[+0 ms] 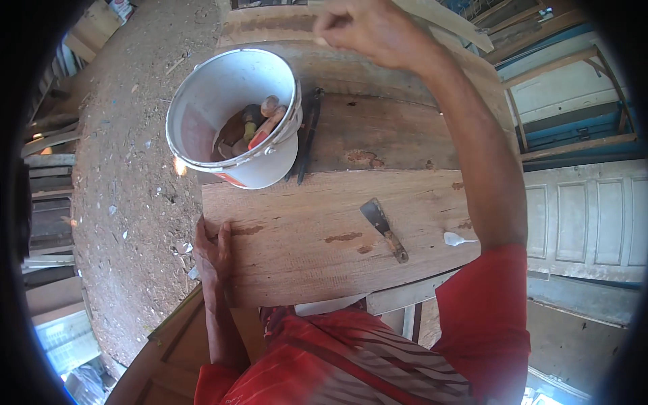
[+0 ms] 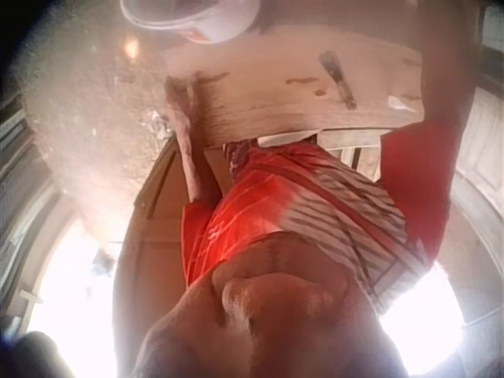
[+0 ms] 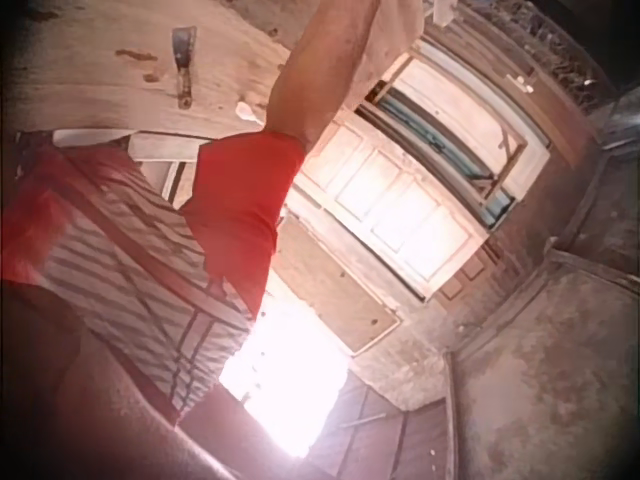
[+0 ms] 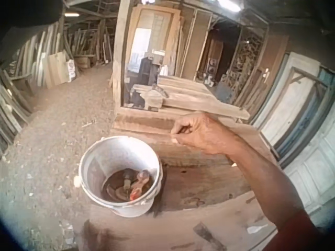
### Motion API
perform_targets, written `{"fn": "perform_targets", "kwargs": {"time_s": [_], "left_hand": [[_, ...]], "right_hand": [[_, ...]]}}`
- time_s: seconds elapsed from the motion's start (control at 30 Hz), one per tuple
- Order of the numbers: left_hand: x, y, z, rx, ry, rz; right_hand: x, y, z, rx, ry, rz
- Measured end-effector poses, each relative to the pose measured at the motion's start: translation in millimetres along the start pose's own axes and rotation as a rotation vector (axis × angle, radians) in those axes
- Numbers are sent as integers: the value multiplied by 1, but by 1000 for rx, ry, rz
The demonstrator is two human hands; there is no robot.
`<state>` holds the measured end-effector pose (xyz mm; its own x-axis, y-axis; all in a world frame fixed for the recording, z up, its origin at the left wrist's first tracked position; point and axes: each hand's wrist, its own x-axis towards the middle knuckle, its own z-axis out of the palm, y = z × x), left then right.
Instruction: The person applies glue from a small tube onto a wooden board and spreads it across damaged areas using a putty knife, then picks a small piece of wood from a bucket and places it on the board.
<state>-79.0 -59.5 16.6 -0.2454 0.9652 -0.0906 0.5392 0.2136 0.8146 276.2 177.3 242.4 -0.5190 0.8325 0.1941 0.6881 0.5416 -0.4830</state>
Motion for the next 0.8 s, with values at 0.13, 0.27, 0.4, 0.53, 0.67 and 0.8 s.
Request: {"fn": "perform_targets", "kwargs": {"time_s": [0.13,0.27,0.4,0.53,0.67,0.8], "left_hand": [[2,-7,5,54,17,26],[3,5,4,47,-17,-21],[3,2,7,137,29,24],[4,1,7,126,8,-9],[4,-1,7,75,12,-9],[3,4,6,122,16,-29]], "right_hand": [[-56,68,36,38,-46,438],[-83,119,75,27,-92,551],[-80,136,103,-72,-74,433],[-71,139,111,-147,-156,423],[-71,139,114,-180,-173,365],[-70,137,114,-153,-171,382]]}}
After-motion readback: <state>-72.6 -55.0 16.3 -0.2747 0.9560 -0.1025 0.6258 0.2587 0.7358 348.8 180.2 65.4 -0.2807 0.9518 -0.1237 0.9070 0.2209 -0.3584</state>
